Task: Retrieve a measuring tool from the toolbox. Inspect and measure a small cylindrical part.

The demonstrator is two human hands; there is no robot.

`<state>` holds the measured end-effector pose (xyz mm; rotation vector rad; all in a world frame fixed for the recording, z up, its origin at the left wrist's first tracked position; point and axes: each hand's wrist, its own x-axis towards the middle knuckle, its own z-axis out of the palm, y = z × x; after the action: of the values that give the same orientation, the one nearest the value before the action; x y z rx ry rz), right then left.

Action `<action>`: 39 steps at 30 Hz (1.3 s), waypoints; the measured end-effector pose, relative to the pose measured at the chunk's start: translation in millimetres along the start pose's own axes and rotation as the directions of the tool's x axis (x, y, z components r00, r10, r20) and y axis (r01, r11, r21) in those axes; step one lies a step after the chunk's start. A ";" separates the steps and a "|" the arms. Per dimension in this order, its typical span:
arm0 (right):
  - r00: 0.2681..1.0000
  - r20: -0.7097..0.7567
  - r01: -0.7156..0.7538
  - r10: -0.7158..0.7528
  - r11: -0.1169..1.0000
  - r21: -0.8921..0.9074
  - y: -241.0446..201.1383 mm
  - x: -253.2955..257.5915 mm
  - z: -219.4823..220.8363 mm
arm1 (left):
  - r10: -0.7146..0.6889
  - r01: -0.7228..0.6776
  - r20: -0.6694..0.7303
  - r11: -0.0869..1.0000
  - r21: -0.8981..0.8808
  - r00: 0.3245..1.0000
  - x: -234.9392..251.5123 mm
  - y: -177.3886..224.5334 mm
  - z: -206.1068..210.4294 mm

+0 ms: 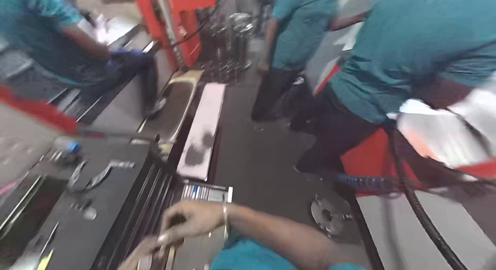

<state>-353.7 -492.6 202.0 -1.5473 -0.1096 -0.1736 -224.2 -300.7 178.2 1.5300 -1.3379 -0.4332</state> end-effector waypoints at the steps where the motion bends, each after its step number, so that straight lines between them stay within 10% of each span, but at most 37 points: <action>1: 1.000 0.014 0.003 -0.003 1.000 0.027 -4.6 1.2 3.6 | -0.008 0.008 -0.044 1.000 -0.002 0.999 -4.1 5.4 -0.6; 10: 0.993 0.037 0.106 -0.114 0.980 0.171 -43.3 -1.1 24.0 | 0.075 -0.112 -0.142 0.956 -0.272 0.987 -8.9 41.8 -8.4; 26: 0.978 0.039 0.199 -0.203 0.976 0.088 -63.9 -13.6 30.0 | 0.135 -0.163 -0.133 0.961 -0.224 0.982 -10.0 69.8 -11.6; 33: 0.975 -0.119 0.120 -0.187 0.897 -0.426 -21.8 -1.9 30.9 | -0.257 -0.218 -0.489 0.661 -0.718 0.834 0.3 60.3 5.0; 39: 0.977 -0.054 0.177 -0.207 0.922 -0.346 -8.1 12.6 54.0 | -0.402 -0.133 -0.436 0.594 -0.793 0.805 5.1 58.8 17.7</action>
<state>-340.7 -439.3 213.4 -1.8700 -0.1677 -0.4366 -267.3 -305.4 222.1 0.8539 -0.3837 -0.5165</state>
